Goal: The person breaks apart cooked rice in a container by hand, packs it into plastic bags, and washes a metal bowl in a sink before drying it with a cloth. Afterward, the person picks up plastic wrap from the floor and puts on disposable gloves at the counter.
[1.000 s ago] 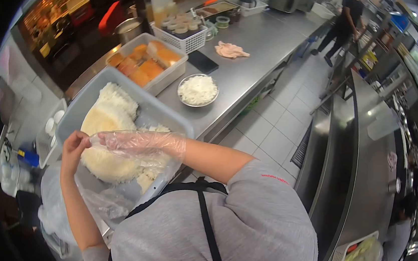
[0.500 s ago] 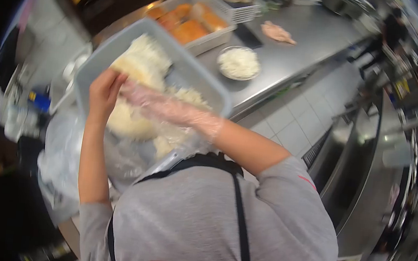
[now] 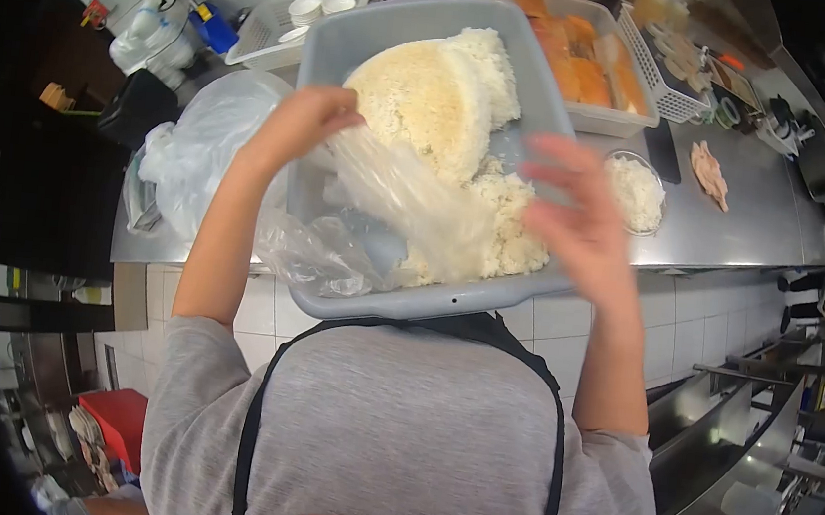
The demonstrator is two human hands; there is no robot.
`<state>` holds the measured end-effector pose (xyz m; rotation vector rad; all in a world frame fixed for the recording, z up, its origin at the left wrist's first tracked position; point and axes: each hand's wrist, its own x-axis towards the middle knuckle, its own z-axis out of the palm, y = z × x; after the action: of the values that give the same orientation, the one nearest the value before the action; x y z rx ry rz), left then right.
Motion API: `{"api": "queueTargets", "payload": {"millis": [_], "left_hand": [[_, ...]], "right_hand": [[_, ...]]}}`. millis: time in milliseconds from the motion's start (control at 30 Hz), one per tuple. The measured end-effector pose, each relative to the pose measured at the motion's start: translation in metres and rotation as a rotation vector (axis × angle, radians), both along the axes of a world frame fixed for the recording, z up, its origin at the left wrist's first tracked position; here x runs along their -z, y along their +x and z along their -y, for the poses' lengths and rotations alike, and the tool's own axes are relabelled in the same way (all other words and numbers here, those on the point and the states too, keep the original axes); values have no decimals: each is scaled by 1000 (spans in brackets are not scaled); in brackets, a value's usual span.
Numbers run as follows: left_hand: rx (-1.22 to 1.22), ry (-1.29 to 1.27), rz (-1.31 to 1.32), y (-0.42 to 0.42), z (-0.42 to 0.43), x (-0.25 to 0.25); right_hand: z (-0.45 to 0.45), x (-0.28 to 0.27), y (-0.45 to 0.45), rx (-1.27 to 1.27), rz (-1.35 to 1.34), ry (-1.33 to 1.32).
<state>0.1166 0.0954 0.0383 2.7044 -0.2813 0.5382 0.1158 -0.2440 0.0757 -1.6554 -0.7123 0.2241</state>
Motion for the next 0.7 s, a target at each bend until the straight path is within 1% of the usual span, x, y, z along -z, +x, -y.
{"api": "queueTargets", "payload": {"millis": [67,100,133,167,200,233,267,300,333,367,400,467,500,533,567,633,667,700], "left_hand": [[9,-128,-414,-20,28,-23],[0,-126,-416,-29,31,-28],[68,-145,-528,-37,33,-32],[134,-164,-640,-48,36,-34],[118,-162,-637,-63,35,-35],[139,-48,-349,-82,31,-36],[157,70,-64,-101,28,-36],[141,78,-64,-121,25,-41],[12,-16,-136,-141,23,-49],[-117,-114,-206,-154,22,-53],[-134,-115,-213,-159,22,-51],[-244,-326,-731,-169,28,-39],[-133,-350,-593,-166,31,-19],[-142,-273,-506,-160,41,-11],[-152,-192,-420,-150,52,-5],[-90,-65,-365,-126,62,13],[-92,29,-457,-119,67,29],[-95,123,-546,-112,70,46]], "right_hand": [[-39,5,-5,-328,7,-433],[-57,26,-5,-386,147,-472],[-73,54,-3,-443,292,-509],[-88,71,-3,-568,284,-549],[-98,83,-1,-693,280,-586],[-102,95,0,-705,290,-579],[-105,105,-1,-768,357,-724],[-108,109,-3,-827,426,-868],[-108,105,-3,-839,436,-856],[-105,98,-2,-817,513,-970],[-103,92,-3,-795,586,-1085],[-106,88,1,-817,601,-1065],[-109,85,4,-818,611,-1047],[-112,80,9,-843,617,-1044],[-115,72,15,-863,556,-990],[-119,51,23,-863,439,-858],[-118,44,26,-891,451,-858],[-117,39,31,-855,417,-768]]}}
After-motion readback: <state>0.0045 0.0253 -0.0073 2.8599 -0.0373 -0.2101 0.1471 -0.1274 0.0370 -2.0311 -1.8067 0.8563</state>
